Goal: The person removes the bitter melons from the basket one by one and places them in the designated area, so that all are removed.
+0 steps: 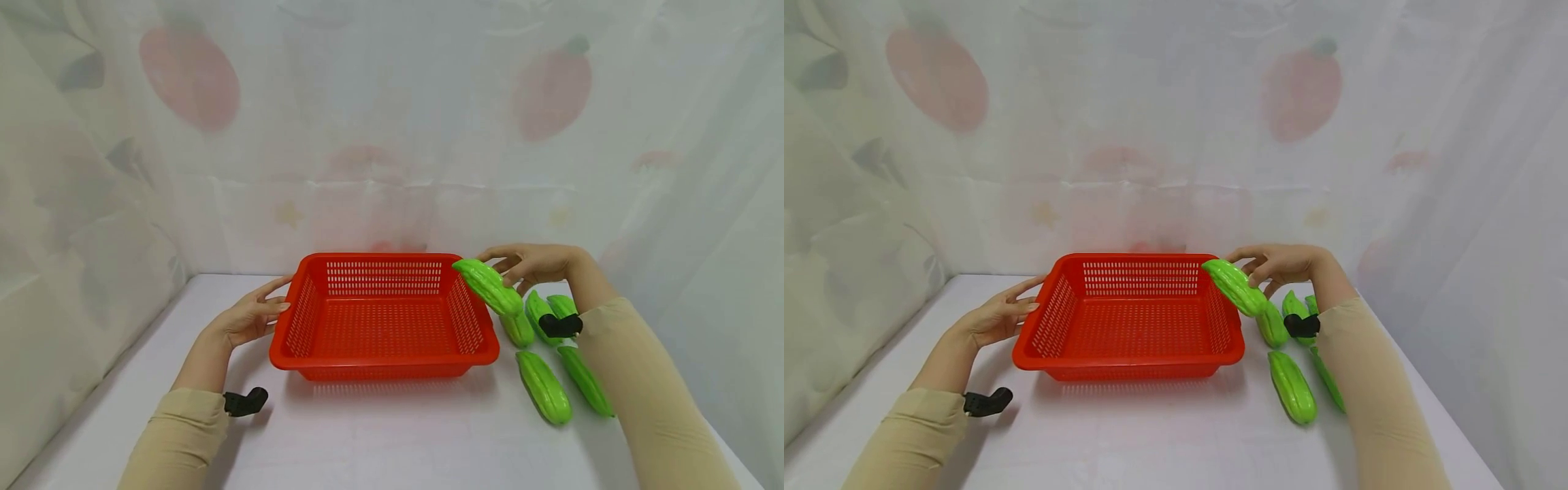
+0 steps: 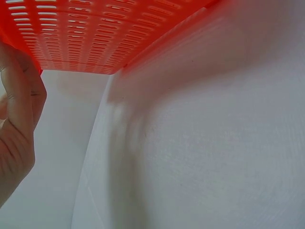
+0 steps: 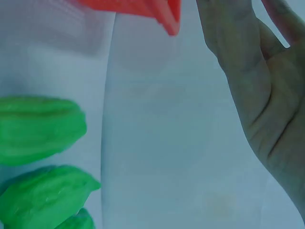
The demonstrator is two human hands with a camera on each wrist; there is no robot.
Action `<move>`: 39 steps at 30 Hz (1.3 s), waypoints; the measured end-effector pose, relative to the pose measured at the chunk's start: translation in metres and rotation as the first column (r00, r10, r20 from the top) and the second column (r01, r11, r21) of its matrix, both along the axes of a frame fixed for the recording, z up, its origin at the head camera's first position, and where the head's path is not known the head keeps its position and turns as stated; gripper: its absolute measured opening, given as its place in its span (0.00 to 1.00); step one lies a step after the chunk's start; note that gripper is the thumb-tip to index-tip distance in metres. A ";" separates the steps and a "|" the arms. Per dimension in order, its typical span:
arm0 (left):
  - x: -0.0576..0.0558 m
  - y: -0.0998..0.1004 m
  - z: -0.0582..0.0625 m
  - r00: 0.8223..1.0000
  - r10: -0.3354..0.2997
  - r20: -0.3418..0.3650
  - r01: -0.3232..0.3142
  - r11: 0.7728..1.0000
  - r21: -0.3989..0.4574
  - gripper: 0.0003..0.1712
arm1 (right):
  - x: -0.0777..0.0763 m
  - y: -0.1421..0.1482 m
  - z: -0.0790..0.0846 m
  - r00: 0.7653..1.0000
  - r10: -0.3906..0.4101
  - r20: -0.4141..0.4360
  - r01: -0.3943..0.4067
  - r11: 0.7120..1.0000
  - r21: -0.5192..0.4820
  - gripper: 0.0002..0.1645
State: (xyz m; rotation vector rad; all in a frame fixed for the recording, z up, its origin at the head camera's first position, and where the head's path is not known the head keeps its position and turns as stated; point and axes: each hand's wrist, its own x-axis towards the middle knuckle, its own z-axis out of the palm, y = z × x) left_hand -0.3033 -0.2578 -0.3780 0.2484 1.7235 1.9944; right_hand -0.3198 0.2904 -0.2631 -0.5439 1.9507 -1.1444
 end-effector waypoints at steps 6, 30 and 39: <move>0.001 -0.001 -0.001 1.000 -0.002 -0.004 0.002 1.000 -0.003 0.42 | 0.006 0.023 -0.008 1.000 -0.008 0.008 0.009 1.000 -0.027 0.36; 0.001 0.000 0.000 1.000 0.001 -0.007 -0.001 1.000 -0.019 0.43 | 0.054 0.115 -0.043 0.981 -0.187 0.057 0.184 0.982 0.051 0.38; 0.002 -0.001 0.000 1.000 -0.002 -0.008 0.002 1.000 -0.016 0.43 | 0.068 0.153 -0.061 0.970 -0.214 0.115 0.210 0.977 0.040 0.33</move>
